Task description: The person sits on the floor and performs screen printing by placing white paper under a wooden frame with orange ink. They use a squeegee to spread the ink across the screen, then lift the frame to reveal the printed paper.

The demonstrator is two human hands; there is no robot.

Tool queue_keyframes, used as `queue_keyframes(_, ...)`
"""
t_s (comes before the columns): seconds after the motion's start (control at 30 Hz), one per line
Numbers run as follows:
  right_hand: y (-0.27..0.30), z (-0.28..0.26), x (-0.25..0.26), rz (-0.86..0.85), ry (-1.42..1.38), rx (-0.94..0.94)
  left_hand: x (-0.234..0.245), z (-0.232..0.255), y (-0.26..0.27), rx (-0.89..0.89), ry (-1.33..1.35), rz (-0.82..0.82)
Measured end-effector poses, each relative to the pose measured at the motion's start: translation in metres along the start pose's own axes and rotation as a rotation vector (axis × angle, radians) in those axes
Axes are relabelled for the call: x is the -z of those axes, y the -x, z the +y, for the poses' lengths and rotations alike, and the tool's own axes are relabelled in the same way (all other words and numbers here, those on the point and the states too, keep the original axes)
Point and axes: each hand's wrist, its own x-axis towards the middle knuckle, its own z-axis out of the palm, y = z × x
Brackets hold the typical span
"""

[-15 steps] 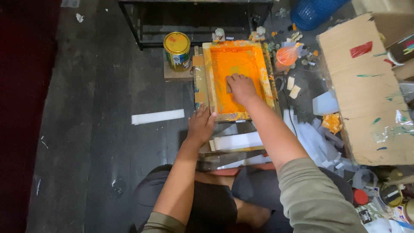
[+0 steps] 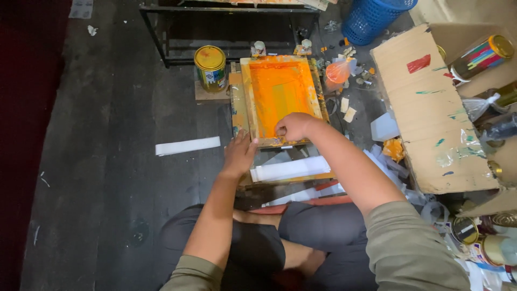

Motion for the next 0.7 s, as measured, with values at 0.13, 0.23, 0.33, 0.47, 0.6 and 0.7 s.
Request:
queue_keyframes(0.13, -0.002, -0.004, 0.020, 0.030, 0.003, -0.020, 0.002, 0.006, 0.006, 0.023, -0.011, -0.003)
queue_keyframes(0.23, -0.026, 0.007, 0.027, 0.162, -0.115, -0.023, -0.004, -0.002, -0.002, 0.046, -0.043, -0.015)
queue_keyframes(0.33, -0.050, 0.016, 0.038, 0.325, 0.039, 0.014, -0.002, 0.004, -0.004, 0.066, -0.072, -0.013)
queue_keyframes(0.47, -0.071, 0.019, 0.043, 0.455, 0.194, 0.011, 0.001, 0.010, -0.014, 0.083, -0.035, 0.011)
queue_keyframes(0.6, -0.066, 0.017, 0.027, 0.611, 0.207, 0.108, -0.006, 0.001, -0.023, 0.091, -0.035, 0.017)
queue_keyframes(0.7, -0.075, 0.028, 0.000, 0.685, 0.228, 0.155, -0.003, 0.003, -0.023, 0.123, -0.037, -0.006)
